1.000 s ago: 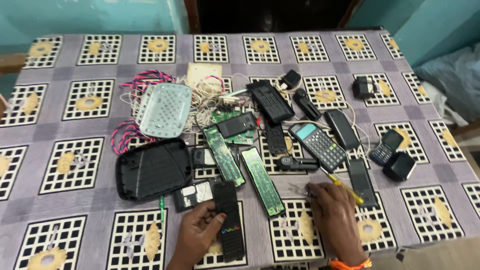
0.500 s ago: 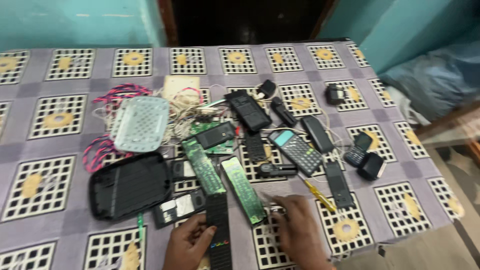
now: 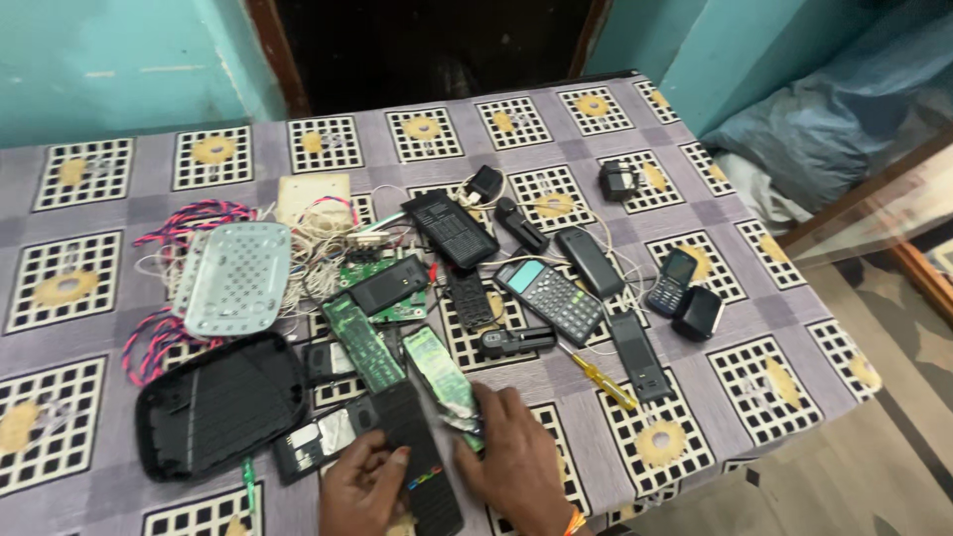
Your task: The person disassembles a remote control using a purple utility knife to pry open the casing. They then handle a green circuit board and a black plastic housing, attempting to fit the components together. The workspace is cluttered with various electronic parts, wires, and other devices.
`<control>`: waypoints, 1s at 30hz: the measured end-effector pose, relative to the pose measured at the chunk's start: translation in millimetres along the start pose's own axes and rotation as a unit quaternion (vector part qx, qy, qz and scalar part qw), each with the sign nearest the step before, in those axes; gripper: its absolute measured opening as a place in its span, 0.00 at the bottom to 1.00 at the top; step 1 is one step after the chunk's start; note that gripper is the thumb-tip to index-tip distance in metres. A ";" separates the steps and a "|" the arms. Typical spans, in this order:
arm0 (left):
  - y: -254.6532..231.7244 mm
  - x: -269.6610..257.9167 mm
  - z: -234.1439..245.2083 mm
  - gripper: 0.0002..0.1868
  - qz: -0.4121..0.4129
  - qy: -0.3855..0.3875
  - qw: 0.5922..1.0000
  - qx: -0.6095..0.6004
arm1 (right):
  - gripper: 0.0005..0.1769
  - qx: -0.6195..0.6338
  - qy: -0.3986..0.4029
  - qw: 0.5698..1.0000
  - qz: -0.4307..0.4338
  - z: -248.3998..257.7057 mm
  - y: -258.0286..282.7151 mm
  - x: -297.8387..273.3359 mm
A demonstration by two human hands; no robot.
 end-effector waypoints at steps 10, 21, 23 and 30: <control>-84.1 -11.4 -77.2 0.11 0.075 0.060 0.991 0.092 | 0.35 -0.085 0.034 0.976 -0.197 42.3 -84.4 -1.2; -106.6 18.6 -120.5 0.21 -0.004 0.096 0.985 0.146 | 0.39 -0.058 -0.079 0.978 -0.183 72.4 -108.2 -6.5; -107.2 20.4 -121.1 0.23 -0.023 0.092 0.977 0.193 | 0.35 -0.031 -0.138 0.983 -0.118 75.0 -110.3 -8.7; -122.6 8.7 -121.1 0.25 -0.156 0.069 0.912 0.374 | 0.25 0.148 -0.104 0.983 0.029 61.3 -98.0 -19.5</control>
Point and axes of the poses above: each hand's wrist, its own x-axis towards the middle knuckle, its own z-axis out of the back of the hand, y = z × x, the point moved 6 cm from there along x, towards the middle knuckle, and after that the axes turned 2 degrees about -z, right-handed, at the moved point
